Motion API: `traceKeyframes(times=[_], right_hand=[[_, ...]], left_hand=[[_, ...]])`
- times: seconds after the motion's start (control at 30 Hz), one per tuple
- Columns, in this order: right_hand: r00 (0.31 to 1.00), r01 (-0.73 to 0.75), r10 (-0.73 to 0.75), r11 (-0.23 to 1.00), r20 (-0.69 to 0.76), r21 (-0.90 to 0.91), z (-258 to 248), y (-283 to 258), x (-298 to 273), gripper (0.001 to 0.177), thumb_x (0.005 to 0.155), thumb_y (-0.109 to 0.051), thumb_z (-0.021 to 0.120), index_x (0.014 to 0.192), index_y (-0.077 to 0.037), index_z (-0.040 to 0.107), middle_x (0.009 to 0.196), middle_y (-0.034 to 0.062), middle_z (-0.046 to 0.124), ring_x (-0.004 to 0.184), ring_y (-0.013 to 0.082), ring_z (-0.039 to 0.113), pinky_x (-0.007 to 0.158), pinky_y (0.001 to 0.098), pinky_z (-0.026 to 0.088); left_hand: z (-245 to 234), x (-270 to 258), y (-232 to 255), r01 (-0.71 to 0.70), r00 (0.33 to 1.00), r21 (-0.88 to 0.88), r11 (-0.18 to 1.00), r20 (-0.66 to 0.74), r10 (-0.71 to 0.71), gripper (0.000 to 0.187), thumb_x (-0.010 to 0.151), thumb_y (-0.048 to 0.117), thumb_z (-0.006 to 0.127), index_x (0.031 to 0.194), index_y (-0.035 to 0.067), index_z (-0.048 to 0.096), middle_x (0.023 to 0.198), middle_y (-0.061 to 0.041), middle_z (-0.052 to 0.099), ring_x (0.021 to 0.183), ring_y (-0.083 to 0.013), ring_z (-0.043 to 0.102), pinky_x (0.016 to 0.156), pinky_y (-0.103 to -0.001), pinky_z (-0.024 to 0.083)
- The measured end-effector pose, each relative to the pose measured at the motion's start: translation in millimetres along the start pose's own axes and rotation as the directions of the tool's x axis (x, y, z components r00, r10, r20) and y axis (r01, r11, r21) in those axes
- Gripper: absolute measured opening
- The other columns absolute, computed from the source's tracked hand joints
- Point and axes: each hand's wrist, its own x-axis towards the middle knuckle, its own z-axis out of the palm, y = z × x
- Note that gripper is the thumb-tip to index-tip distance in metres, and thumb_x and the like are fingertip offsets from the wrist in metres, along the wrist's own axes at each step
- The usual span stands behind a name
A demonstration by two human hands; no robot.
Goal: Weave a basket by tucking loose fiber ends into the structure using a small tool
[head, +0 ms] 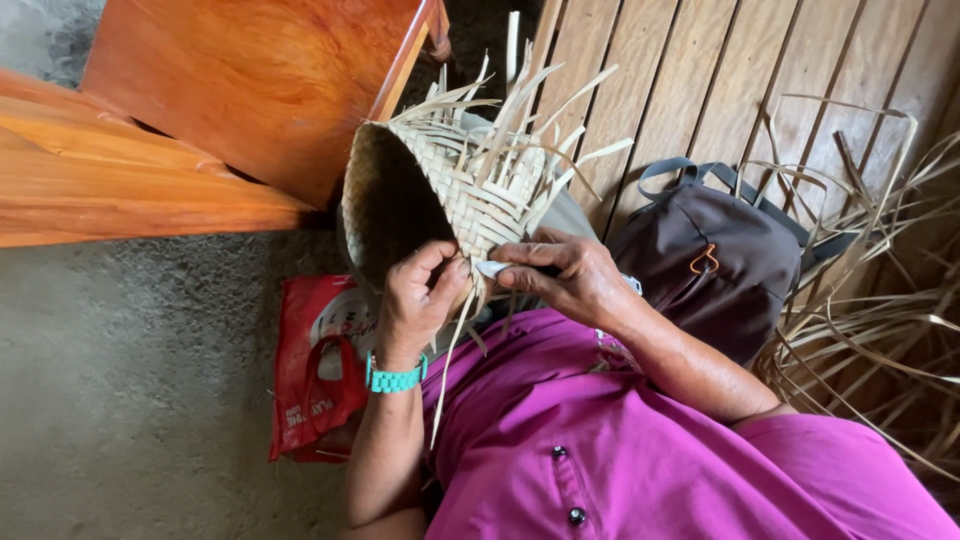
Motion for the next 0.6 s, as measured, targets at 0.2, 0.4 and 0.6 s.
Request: traceKeyframes(times=[0.2,0.4,0.6], right_hand=[[0.999,0.032,-0.032,0.999,-0.023,-0.017,2.0,4.8,-3.8,0.022,0.089,-0.036,0.08,0.109,-0.026,0.08,0.079,0.0016,0.064,0.066,0.0205,0.065,0.062,0.0321,0.051],[0.998,0.042,-0.045,0.996,-0.039,-0.08,-0.2,1.7,-5.6,0.022,0.091,-0.039,0.077,0.109,-0.026,0.079,0.086,0.0047,0.066,0.074,0.0276,0.069,0.067,0.0369,0.055],[0.997,0.074,-0.077,0.969,0.005,0.236,11.7,34.6,7.1,0.022,0.084,-0.027,0.085,0.104,-0.019,0.083,0.081,0.0054,0.067,0.074,0.0164,0.065,0.071,0.033,0.054]], left_hand=[[8.2,-7.5,-9.7,0.056,0.997,-0.02,0.998,-0.046,-0.057,0.017,0.092,0.016,0.072,0.103,0.003,0.072,0.084,-0.015,0.074,0.085,-0.0233,0.074,0.077,-0.043,0.058],[9.2,-5.1,-0.6,0.03,0.999,0.073,0.997,-0.027,-0.028,0.015,0.094,0.014,0.068,0.103,0.003,0.071,0.083,-0.018,0.072,0.083,-0.0313,0.074,0.076,-0.044,0.057],[4.9,-2.8,0.8,0.046,0.998,0.075,0.996,0.041,-0.049,0.015,0.097,0.015,0.059,0.099,0.006,0.071,0.079,-0.018,0.072,0.079,-0.0322,0.074,0.075,-0.044,0.057]])
